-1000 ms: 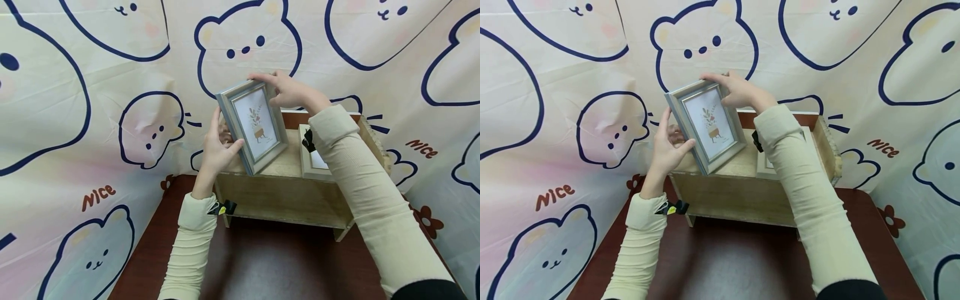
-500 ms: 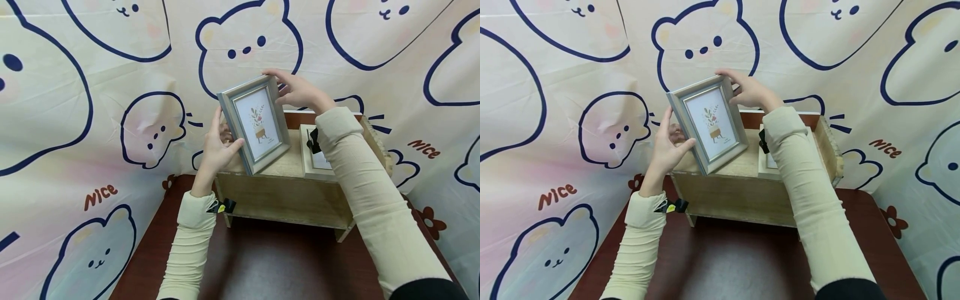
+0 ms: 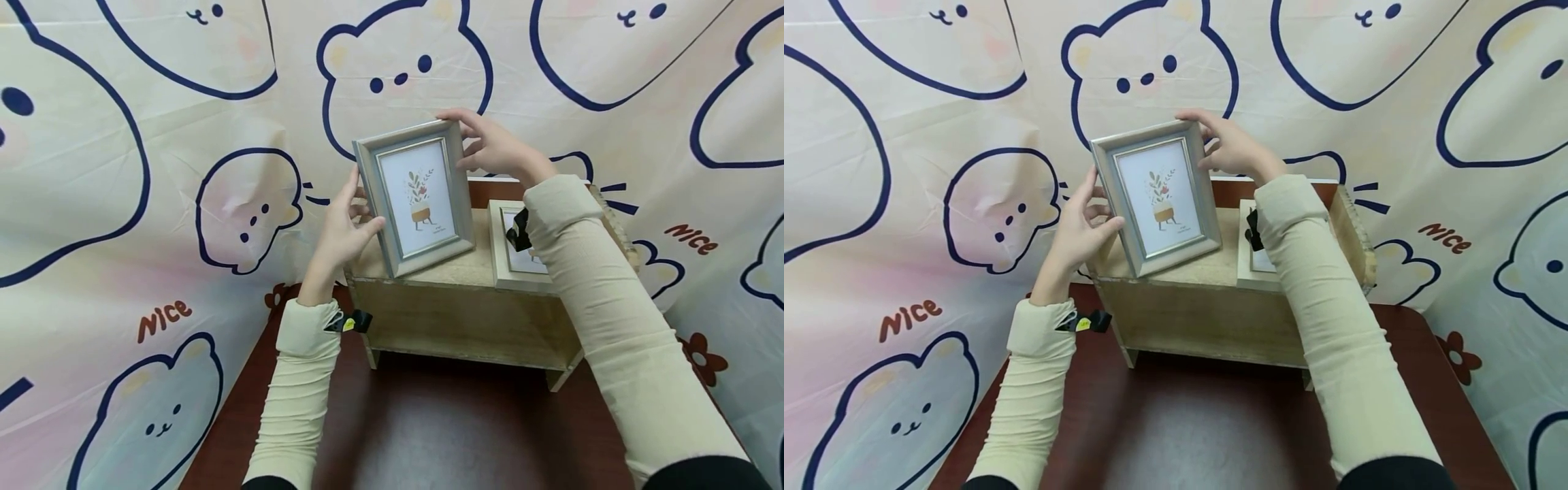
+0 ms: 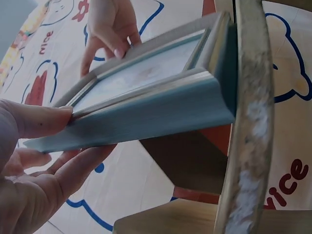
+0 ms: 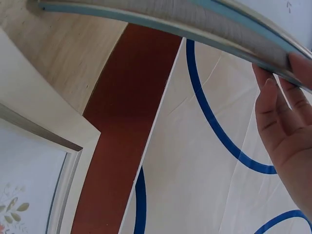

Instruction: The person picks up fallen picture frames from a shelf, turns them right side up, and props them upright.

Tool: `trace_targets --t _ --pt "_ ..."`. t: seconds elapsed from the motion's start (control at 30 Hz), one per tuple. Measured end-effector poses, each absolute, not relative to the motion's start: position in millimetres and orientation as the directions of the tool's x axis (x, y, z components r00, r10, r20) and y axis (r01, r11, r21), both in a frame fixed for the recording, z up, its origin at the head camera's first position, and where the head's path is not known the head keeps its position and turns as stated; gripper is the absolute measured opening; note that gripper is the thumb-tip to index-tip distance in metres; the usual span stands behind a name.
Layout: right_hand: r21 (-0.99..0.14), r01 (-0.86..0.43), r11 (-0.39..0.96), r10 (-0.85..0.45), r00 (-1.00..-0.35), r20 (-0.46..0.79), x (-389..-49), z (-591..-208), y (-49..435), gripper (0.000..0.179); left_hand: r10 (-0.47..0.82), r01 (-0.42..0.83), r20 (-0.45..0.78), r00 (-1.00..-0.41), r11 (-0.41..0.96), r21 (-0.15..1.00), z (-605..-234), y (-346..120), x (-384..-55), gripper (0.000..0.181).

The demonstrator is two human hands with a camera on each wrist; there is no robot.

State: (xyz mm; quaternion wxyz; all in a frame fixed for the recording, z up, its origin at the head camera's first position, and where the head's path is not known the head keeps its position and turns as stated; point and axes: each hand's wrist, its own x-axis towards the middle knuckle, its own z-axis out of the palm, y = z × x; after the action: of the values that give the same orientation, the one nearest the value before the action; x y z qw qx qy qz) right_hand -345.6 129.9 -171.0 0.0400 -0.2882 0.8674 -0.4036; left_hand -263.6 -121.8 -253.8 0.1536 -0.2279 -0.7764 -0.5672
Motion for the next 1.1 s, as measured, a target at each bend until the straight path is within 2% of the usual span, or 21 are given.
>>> trace_targets --t 0.23,0.53,0.83,1.1 --pt "-0.744 -0.466 0.480 -0.545 -0.822 0.163 -343 -171 137 0.076 0.221 0.536 0.489 -0.844 0.294 0.791 -251 -128 -272 0.083" --pt "-0.739 -0.486 0.467 -0.544 -0.817 0.193 -338 -172 140 0.075 0.259 0.555 0.497 -0.828 0.258 0.791 -250 -134 -279 0.079" --pt "-0.721 -0.515 0.465 -0.526 -0.815 0.243 -332 -177 139 0.075 0.270 0.499 0.434 -0.860 0.261 0.826 -249 -138 -287 0.074" --pt "-0.759 -0.504 0.412 -0.525 -0.812 0.254 -325 -181 139 0.074 0.324 0.524 0.438 -0.839 0.260 0.811 -248 -142 -294 0.072"
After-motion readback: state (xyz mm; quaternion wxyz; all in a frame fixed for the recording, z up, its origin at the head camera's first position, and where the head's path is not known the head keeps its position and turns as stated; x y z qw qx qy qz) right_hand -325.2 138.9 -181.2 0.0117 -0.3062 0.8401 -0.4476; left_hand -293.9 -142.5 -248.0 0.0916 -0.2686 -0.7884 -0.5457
